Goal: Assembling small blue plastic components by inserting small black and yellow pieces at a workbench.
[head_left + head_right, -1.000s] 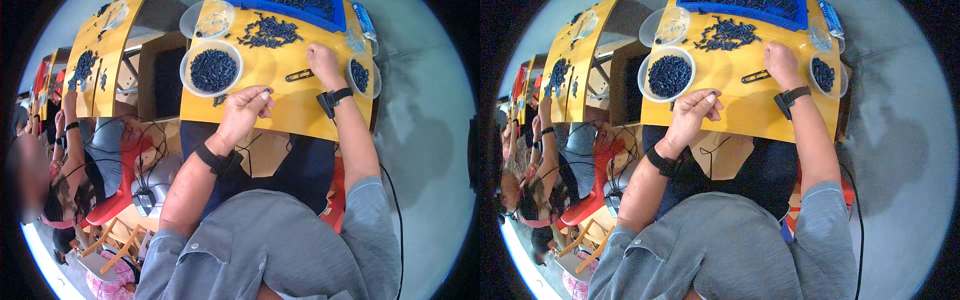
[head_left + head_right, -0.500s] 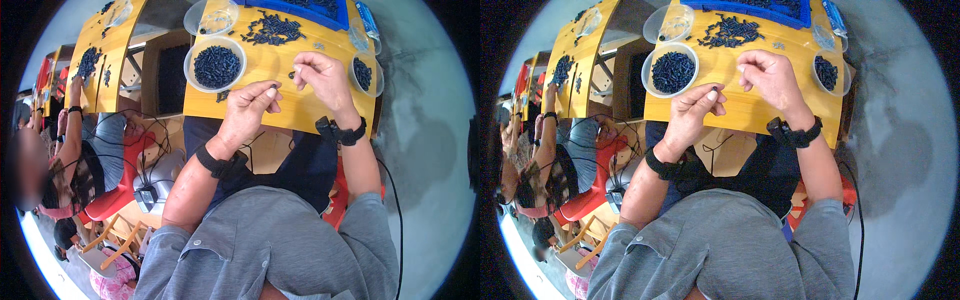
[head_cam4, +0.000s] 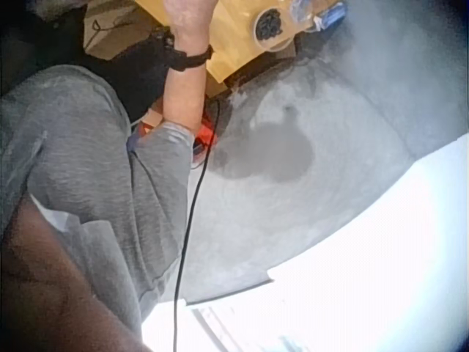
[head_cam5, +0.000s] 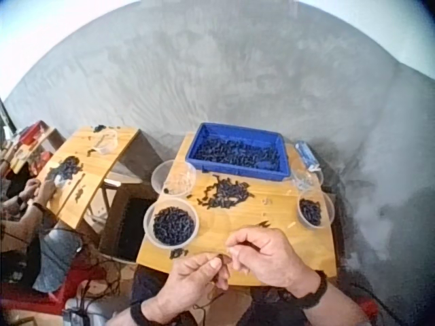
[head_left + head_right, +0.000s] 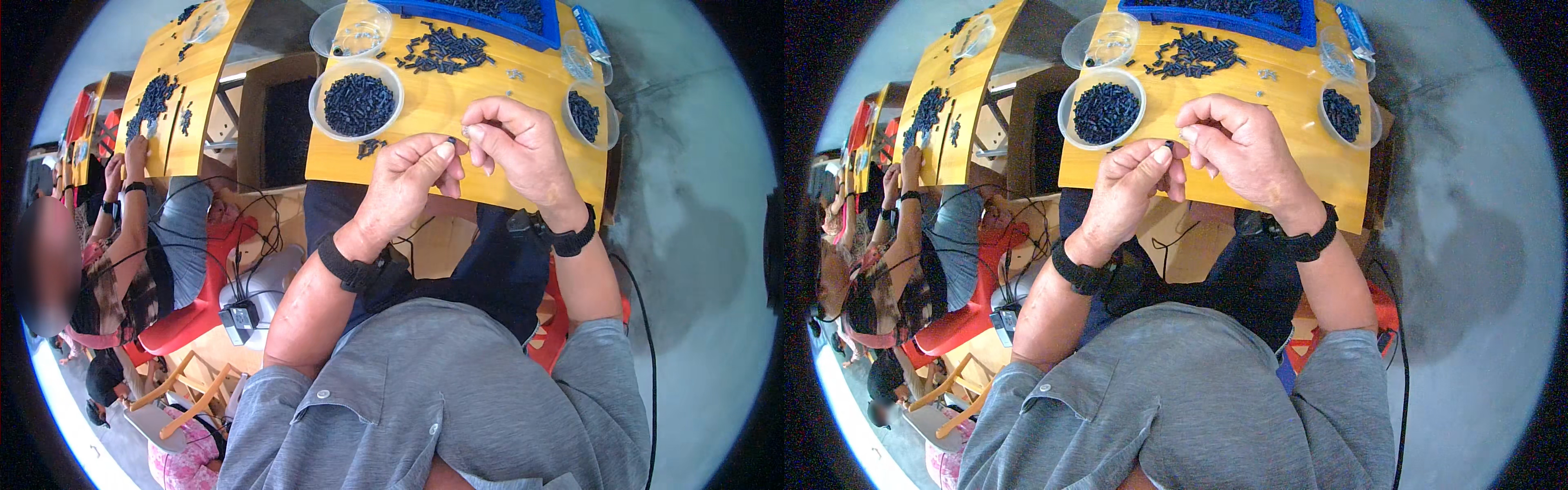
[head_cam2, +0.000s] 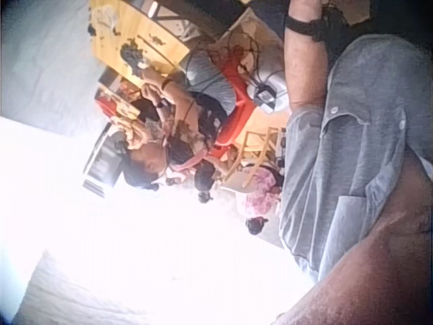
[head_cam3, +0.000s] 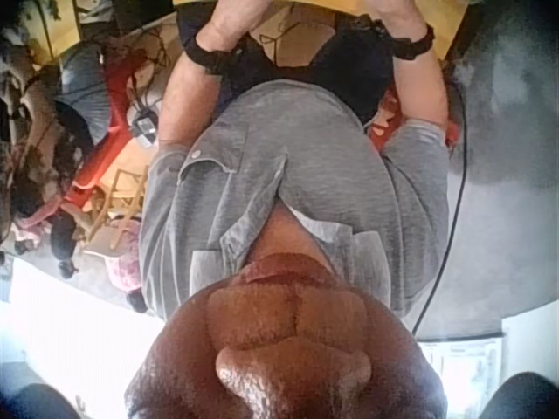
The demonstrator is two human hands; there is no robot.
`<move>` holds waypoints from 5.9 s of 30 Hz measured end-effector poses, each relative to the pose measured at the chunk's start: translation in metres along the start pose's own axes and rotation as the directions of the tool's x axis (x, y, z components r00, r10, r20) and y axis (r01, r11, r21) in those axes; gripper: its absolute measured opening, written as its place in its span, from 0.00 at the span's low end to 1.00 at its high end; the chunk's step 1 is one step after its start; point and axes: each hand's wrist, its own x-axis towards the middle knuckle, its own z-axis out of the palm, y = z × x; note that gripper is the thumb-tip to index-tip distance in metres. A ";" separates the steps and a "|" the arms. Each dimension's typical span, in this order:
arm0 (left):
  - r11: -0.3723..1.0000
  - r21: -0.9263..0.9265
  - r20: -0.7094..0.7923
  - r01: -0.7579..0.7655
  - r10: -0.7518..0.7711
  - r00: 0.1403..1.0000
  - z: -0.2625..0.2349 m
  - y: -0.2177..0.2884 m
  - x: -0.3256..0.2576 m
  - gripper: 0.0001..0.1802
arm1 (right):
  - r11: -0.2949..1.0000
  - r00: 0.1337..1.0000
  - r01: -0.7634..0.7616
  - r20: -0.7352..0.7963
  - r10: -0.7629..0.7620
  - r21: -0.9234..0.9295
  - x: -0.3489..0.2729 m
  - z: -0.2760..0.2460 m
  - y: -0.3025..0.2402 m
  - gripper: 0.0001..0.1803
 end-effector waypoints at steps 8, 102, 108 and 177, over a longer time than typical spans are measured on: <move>1.000 -0.015 0.020 0.014 -0.013 1.000 0.002 0.008 -0.013 0.14 | 0.981 0.999 0.037 -0.037 -0.031 0.189 -0.010 0.007 -0.002 0.04; 0.942 -0.215 0.164 0.258 -0.226 0.960 -0.011 0.012 -0.029 0.09 | 0.992 0.986 0.118 -0.112 -0.121 -0.032 -0.043 0.040 0.005 0.05; 0.943 -0.195 0.135 0.270 -0.247 0.960 -0.013 0.011 -0.033 0.09 | 0.985 0.984 0.149 -0.080 -0.157 -0.091 -0.046 0.044 0.009 0.06; 0.987 0.162 0.020 -0.004 0.001 1.000 -0.012 0.010 -0.041 0.06 | 0.949 0.991 0.109 0.113 -0.078 -0.296 -0.037 0.031 -0.022 0.05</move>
